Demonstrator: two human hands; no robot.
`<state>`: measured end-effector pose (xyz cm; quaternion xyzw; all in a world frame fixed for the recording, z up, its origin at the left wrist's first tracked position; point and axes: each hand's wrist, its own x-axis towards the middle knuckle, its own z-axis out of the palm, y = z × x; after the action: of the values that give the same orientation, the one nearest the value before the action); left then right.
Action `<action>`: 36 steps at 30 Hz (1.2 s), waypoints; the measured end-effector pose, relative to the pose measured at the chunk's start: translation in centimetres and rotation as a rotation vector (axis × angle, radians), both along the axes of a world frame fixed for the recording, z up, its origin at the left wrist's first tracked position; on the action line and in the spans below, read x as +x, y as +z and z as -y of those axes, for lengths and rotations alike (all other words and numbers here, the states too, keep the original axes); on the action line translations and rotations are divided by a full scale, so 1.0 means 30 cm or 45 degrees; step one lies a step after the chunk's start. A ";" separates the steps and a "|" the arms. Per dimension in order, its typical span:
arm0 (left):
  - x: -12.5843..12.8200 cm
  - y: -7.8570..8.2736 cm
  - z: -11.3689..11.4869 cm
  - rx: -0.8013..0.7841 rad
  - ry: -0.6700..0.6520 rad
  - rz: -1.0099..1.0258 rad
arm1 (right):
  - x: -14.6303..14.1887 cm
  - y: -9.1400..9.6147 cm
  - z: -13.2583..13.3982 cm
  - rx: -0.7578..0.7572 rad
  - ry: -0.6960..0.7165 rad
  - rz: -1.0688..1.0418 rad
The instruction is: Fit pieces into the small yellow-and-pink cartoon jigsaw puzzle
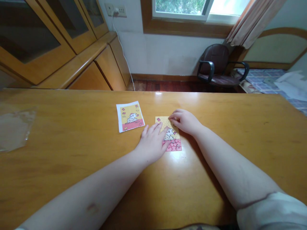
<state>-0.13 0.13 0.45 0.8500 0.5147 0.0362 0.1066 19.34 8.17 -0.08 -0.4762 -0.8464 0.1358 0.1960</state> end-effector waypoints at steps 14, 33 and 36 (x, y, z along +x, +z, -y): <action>-0.013 0.028 -0.008 0.299 0.128 0.116 | -0.003 0.216 0.090 0.212 -0.101 -0.299; -0.149 -0.057 0.122 0.029 0.148 -0.164 | 0.089 -0.057 0.323 -0.073 -0.192 0.469; -0.146 -0.059 0.116 0.043 0.138 -0.149 | 0.091 -0.054 0.323 -0.071 -0.164 0.493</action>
<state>-4.52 -3.37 -1.31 0.8232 0.5646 0.0009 0.0596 22.06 -1.54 -1.70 -0.5517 -0.8321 0.0522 0.0249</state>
